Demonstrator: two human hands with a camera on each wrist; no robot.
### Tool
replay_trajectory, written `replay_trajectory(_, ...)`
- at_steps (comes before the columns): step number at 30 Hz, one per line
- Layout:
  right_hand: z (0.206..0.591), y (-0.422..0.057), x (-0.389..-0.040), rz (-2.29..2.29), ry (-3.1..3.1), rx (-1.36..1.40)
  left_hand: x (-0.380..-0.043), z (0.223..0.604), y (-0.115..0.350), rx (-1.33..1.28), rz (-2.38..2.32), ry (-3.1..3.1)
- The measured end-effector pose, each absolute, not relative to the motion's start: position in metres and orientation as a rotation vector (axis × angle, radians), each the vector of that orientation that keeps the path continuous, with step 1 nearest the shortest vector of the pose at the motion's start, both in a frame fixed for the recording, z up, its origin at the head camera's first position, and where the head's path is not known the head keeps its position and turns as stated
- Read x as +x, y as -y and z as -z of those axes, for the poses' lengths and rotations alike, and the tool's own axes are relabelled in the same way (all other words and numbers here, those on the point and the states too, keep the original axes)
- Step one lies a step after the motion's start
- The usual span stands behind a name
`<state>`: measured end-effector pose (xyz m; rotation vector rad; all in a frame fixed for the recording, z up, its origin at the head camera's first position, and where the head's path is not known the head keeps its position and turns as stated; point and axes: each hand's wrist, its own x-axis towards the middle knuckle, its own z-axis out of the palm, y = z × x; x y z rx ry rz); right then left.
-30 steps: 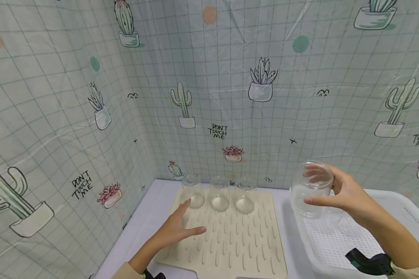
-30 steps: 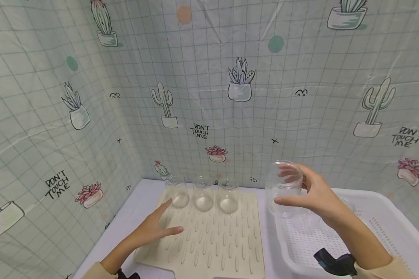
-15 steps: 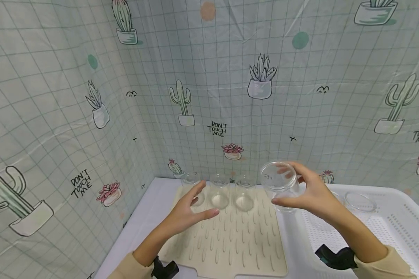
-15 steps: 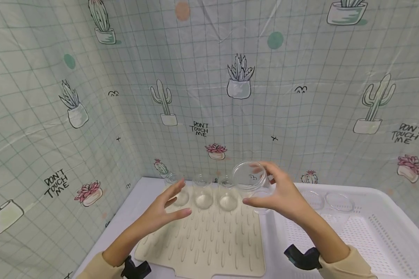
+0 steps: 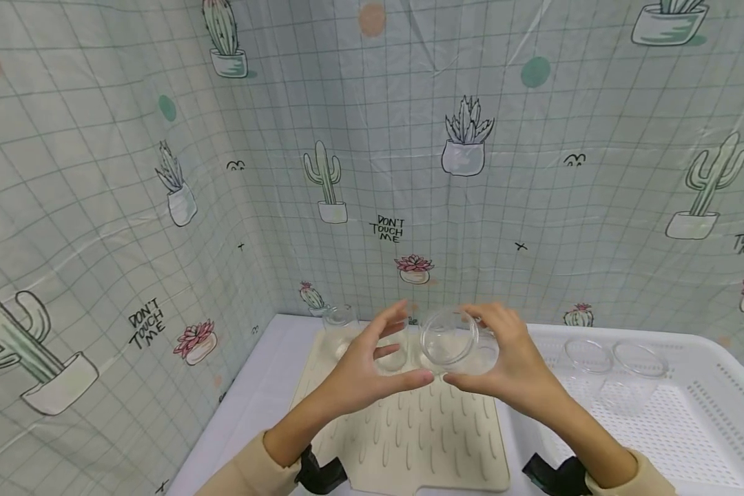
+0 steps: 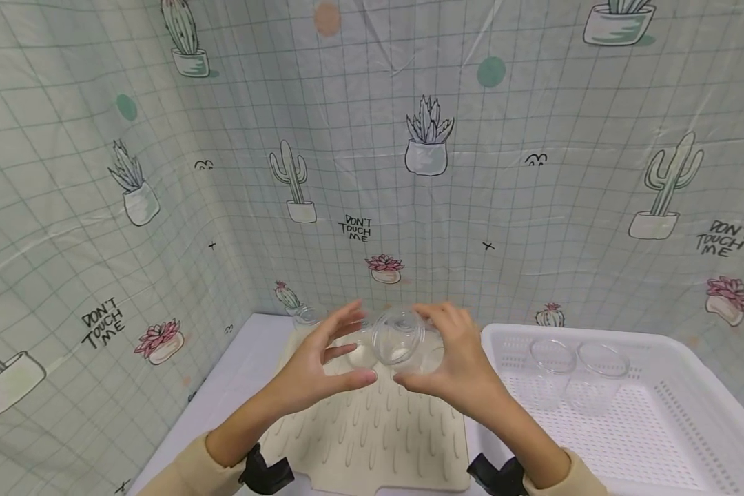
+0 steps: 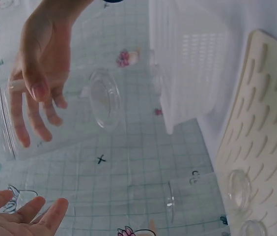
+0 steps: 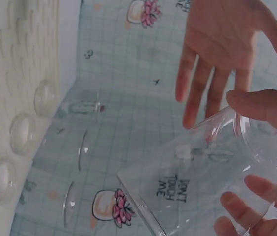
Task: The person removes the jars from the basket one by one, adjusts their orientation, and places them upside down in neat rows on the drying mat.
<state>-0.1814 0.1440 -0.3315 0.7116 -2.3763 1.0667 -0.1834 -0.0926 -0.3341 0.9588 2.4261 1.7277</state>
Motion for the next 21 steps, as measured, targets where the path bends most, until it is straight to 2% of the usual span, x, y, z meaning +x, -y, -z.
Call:
replay_trajectory(7,0.333,-0.131,-0.175,-0.979,2.315,0.749,-0.178,0.330,0.079,1.013,-1.721,-2.470)
replay_trajectory(15,0.338,-0.123,-0.172,-0.823,2.248,0.767,-0.158,0.310,0.070,0.954,-1.709,-2.524)
replay_trajectory(21,0.341,-0.119,-0.171,-0.711,2.203,0.795,-0.167,0.324,0.066,0.953,-1.693,-2.568)
